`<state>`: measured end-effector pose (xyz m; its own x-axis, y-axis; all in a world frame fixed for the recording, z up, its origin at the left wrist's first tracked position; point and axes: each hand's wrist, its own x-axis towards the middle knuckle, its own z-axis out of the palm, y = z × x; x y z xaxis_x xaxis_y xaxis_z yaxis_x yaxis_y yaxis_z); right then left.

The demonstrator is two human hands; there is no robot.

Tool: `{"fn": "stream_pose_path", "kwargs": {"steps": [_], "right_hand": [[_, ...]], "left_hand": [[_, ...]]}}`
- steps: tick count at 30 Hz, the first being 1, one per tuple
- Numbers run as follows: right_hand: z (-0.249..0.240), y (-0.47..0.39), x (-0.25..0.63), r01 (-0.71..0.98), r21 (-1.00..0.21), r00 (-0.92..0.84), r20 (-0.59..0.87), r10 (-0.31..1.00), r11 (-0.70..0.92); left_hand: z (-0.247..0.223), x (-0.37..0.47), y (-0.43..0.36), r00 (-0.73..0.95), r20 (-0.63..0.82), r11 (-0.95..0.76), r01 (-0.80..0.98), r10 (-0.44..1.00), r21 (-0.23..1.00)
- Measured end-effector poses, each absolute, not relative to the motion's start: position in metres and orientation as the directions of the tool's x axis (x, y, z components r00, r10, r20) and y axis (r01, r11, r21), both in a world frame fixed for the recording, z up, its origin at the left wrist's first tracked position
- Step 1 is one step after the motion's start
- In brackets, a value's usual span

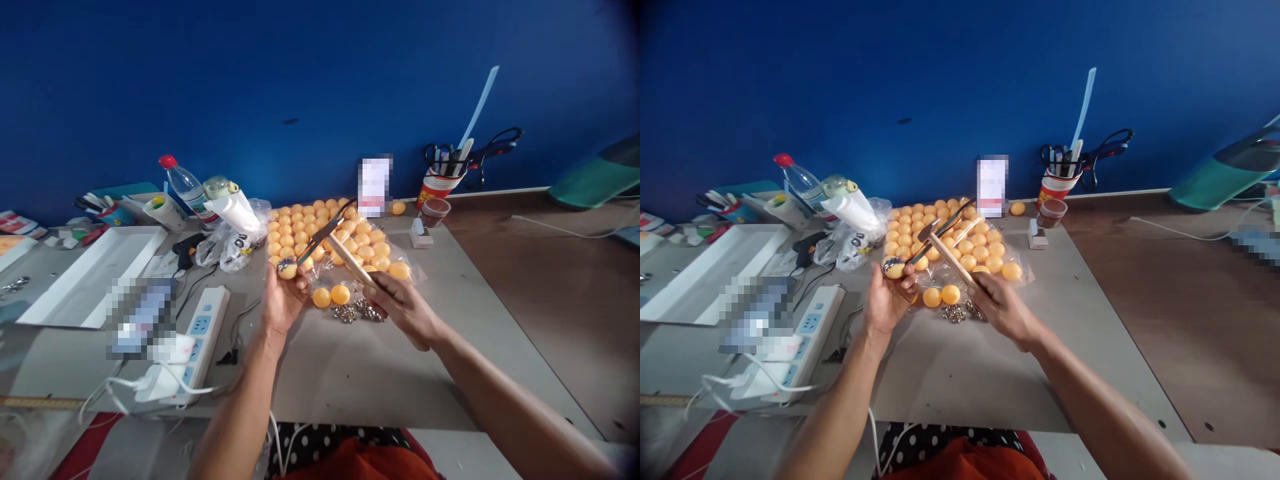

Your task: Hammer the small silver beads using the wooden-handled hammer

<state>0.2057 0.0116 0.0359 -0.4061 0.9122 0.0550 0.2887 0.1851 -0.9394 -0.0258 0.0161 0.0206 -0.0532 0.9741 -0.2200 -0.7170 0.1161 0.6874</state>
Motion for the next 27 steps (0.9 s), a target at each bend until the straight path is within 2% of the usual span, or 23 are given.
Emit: {"fn": "stream_pose_path", "kwargs": {"steps": [5, 21, 27], "right_hand": [[0.0328, 0.0140, 0.2048, 0.285, -0.946, -0.394, 0.030, 0.918, 0.154], [0.0336, 0.0139, 0.2027, 0.270, -0.953, -0.398, 0.020, 0.917, 0.138], [0.0331, 0.0137, 0.2039, 0.263, -0.954, -0.412, 0.022, 0.911, 0.141]], "left_hand": [[0.0227, -0.0265, 0.0157, -0.019, -0.227, 0.141, -0.731, 0.974, 0.668], [0.0204, -0.0282, 0.0186, -0.102, -0.206, 0.050, -0.780, 0.973, 0.624], [0.0179, -0.0297, 0.0163, -0.043, -0.152, 0.057, -0.798, 0.987, 0.601]]}}
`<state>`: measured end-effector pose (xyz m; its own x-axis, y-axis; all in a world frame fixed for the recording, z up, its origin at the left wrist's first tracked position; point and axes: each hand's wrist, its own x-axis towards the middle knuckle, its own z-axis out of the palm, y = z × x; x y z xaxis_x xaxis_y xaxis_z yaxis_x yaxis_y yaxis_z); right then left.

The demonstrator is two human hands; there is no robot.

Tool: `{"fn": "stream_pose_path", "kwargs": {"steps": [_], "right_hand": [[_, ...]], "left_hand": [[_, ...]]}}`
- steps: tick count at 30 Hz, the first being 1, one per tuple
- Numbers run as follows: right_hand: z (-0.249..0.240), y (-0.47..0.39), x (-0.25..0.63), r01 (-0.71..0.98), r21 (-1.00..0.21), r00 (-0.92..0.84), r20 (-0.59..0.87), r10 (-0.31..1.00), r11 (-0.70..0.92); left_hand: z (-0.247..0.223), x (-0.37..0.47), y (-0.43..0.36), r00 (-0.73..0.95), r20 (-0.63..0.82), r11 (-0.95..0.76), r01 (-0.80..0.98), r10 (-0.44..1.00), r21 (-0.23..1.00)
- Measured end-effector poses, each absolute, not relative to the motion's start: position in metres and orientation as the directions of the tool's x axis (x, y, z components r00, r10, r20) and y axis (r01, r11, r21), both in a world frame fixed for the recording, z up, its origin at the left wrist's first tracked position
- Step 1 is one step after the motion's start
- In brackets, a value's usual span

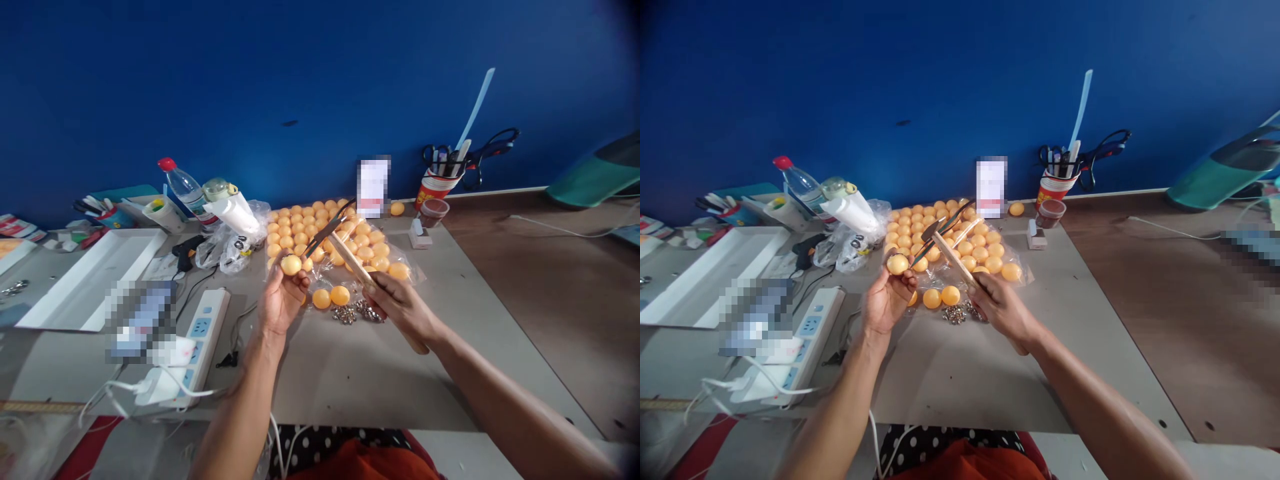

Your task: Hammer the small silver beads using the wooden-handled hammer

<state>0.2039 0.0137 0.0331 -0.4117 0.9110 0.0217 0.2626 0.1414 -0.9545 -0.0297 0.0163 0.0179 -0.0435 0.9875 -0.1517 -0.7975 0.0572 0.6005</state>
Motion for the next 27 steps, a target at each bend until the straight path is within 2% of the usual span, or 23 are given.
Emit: {"fn": "stream_pose_path", "kwargs": {"steps": [16, 27], "right_hand": [[0.029, 0.015, 0.204, 0.281, -0.942, -0.416, 0.053, 0.908, 0.184], [0.029, 0.014, 0.205, 0.295, -0.941, -0.411, 0.030, 0.911, 0.164]], "left_hand": [[0.018, -0.030, 0.013, 0.012, -0.110, 0.080, -0.771, 0.994, 0.632], [0.017, -0.020, 0.011, -0.007, -0.002, -0.003, -0.651, 1.000, 0.759]]}}
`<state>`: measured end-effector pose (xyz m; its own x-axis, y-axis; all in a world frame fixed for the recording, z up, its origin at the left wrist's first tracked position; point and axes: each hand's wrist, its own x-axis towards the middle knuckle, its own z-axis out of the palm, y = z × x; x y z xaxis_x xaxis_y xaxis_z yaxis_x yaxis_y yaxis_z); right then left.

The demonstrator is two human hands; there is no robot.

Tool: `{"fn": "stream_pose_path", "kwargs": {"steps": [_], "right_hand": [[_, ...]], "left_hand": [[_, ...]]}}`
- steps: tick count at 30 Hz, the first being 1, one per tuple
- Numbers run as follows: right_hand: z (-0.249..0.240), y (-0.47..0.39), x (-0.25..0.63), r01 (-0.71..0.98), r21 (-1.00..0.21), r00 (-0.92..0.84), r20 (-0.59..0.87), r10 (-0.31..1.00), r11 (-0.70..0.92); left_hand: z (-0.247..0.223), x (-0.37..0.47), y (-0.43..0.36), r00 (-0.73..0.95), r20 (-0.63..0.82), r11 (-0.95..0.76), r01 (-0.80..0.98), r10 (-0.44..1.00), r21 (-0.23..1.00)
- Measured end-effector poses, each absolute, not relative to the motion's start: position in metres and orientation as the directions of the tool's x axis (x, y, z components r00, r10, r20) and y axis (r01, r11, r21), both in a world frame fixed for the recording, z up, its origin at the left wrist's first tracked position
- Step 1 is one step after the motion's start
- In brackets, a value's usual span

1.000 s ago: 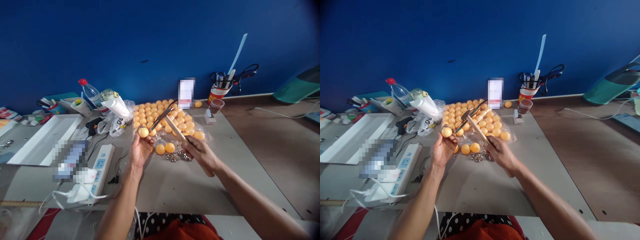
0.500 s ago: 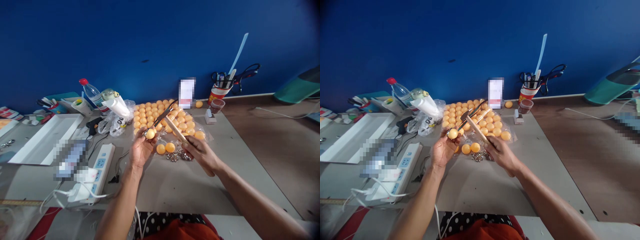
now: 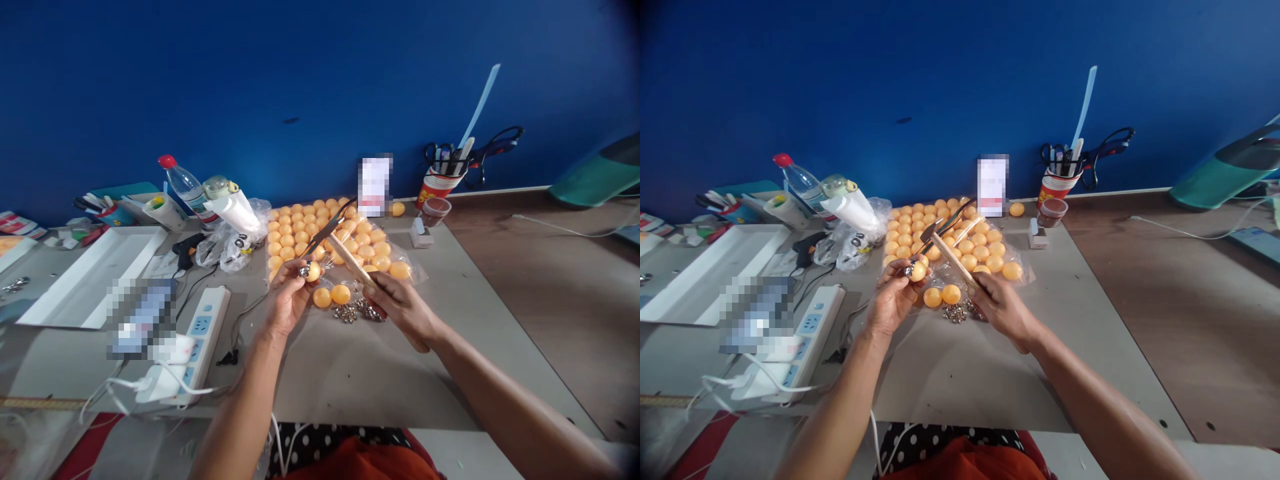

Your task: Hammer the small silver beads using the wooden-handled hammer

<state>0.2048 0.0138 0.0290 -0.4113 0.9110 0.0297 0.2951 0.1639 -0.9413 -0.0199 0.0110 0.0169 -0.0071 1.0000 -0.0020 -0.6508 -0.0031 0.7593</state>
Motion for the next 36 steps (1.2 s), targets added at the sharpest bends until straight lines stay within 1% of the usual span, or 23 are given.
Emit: {"fn": "stream_pose_path", "kwargs": {"steps": [4, 9, 13, 18, 20, 30, 36], "right_hand": [[0.0294, 0.0131, 0.2029, 0.283, -0.950, -0.407, 0.005, 0.913, 0.131], [0.0292, 0.0132, 0.2029, 0.280, -0.951, -0.415, 0.004, 0.910, 0.132], [0.0310, 0.0129, 0.2028, 0.266, -0.957, -0.419, -0.006, 0.908, 0.117], [0.0368, 0.0121, 0.2019, 0.217, -0.972, -0.437, -0.014, 0.899, 0.090], [0.0384, 0.0120, 0.2018, 0.203, -0.976, -0.448, -0.016, 0.894, 0.084], [0.0371, 0.0120, 0.2006, 0.168, -0.983, -0.449, -0.006, 0.894, 0.078], [0.0312, 0.0126, 0.2051, 0.136, -0.985, -0.501, 0.028, 0.865, 0.110]], "left_hand": [[0.0144, -0.0205, 0.0117, -0.019, 0.008, -0.018, -0.644, 1.000, 0.764], [0.0148, -0.0202, 0.0121, -0.022, -0.013, -0.004, -0.657, 1.000, 0.754], [0.0167, -0.0210, 0.0136, -0.050, -0.083, 0.024, -0.706, 0.995, 0.708], [0.0177, -0.0233, 0.0179, -0.050, -0.207, 0.092, -0.776, 0.977, 0.623], [0.0169, -0.0236, 0.0191, -0.047, -0.234, 0.106, -0.794, 0.971, 0.598], [0.0129, -0.0233, 0.0195, -0.065, -0.213, 0.072, -0.815, 0.975, 0.575], [0.0136, -0.0235, 0.0198, -0.080, -0.219, 0.057, -0.828, 0.973, 0.558]]}}
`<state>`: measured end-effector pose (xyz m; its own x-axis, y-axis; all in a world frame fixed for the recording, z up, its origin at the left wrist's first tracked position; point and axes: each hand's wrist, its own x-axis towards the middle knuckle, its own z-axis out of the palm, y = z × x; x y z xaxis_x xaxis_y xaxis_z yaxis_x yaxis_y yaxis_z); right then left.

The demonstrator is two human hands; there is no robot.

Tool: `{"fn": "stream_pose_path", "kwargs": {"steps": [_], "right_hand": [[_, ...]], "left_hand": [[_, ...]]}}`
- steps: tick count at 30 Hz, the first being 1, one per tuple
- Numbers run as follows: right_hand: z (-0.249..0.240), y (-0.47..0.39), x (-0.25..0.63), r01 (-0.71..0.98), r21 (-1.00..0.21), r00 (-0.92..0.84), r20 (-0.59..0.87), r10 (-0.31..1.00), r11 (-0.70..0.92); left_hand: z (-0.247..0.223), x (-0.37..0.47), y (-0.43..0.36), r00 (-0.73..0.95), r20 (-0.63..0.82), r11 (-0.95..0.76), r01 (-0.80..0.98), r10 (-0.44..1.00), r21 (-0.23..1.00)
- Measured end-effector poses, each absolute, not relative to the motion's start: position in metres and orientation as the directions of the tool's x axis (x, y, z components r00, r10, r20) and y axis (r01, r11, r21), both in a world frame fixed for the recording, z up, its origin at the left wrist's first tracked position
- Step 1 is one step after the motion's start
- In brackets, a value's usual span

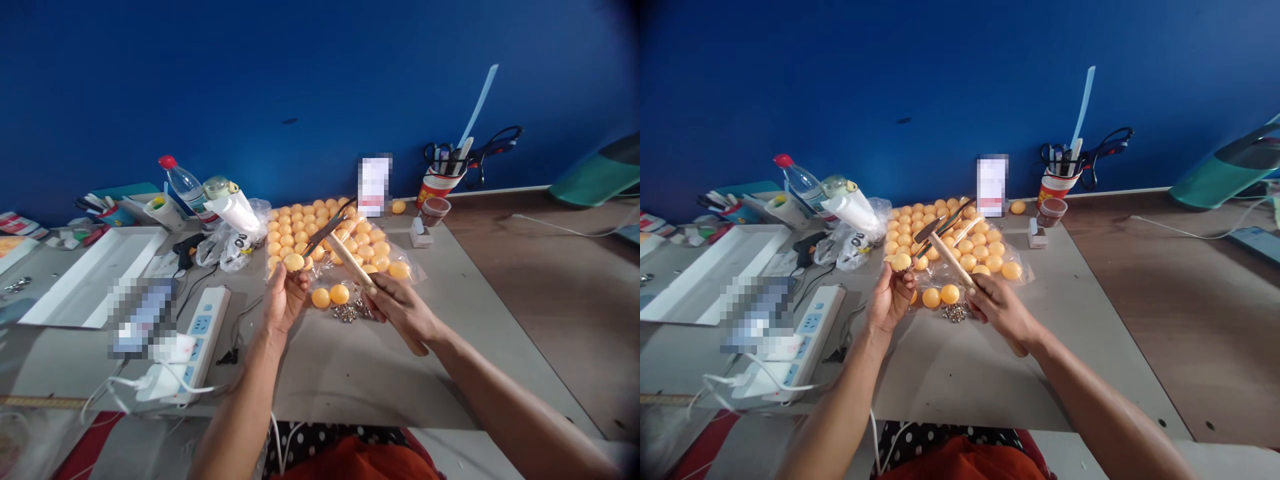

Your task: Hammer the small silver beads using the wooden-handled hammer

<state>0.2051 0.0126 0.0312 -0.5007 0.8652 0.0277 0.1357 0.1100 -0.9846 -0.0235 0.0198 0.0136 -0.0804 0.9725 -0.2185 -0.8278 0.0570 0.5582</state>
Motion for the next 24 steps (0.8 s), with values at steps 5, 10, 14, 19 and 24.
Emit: {"fn": "stream_pose_path", "kwargs": {"steps": [5, 10, 14, 19, 24], "right_hand": [[0.0366, 0.0091, 0.2051, 0.147, -0.983, -0.554, 0.011, 0.833, 0.110], [0.0406, 0.0073, 0.2061, 0.177, -0.979, -0.582, -0.021, 0.813, 0.102], [0.0402, 0.0072, 0.2064, 0.194, -0.978, -0.577, -0.048, 0.815, 0.080], [0.0386, 0.0050, 0.2027, 0.253, -0.967, -0.578, -0.121, 0.807, 0.036], [0.0323, 0.0140, 0.2064, 0.356, -0.919, -0.404, 0.012, 0.915, 0.169]], "left_hand": [[0.0141, -0.0241, 0.0196, -0.077, -0.267, 0.081, -0.841, 0.961, 0.534], [0.0132, -0.0242, 0.0198, -0.091, -0.239, 0.057, -0.834, 0.967, 0.549], [0.0112, -0.0236, 0.0196, -0.100, -0.193, 0.029, -0.820, 0.976, 0.571], [0.0099, -0.0247, 0.0176, -0.081, -0.172, 0.041, -0.793, 0.982, 0.607], [0.0116, -0.0252, 0.0169, -0.046, -0.162, 0.057, -0.813, 0.986, 0.580]]}}
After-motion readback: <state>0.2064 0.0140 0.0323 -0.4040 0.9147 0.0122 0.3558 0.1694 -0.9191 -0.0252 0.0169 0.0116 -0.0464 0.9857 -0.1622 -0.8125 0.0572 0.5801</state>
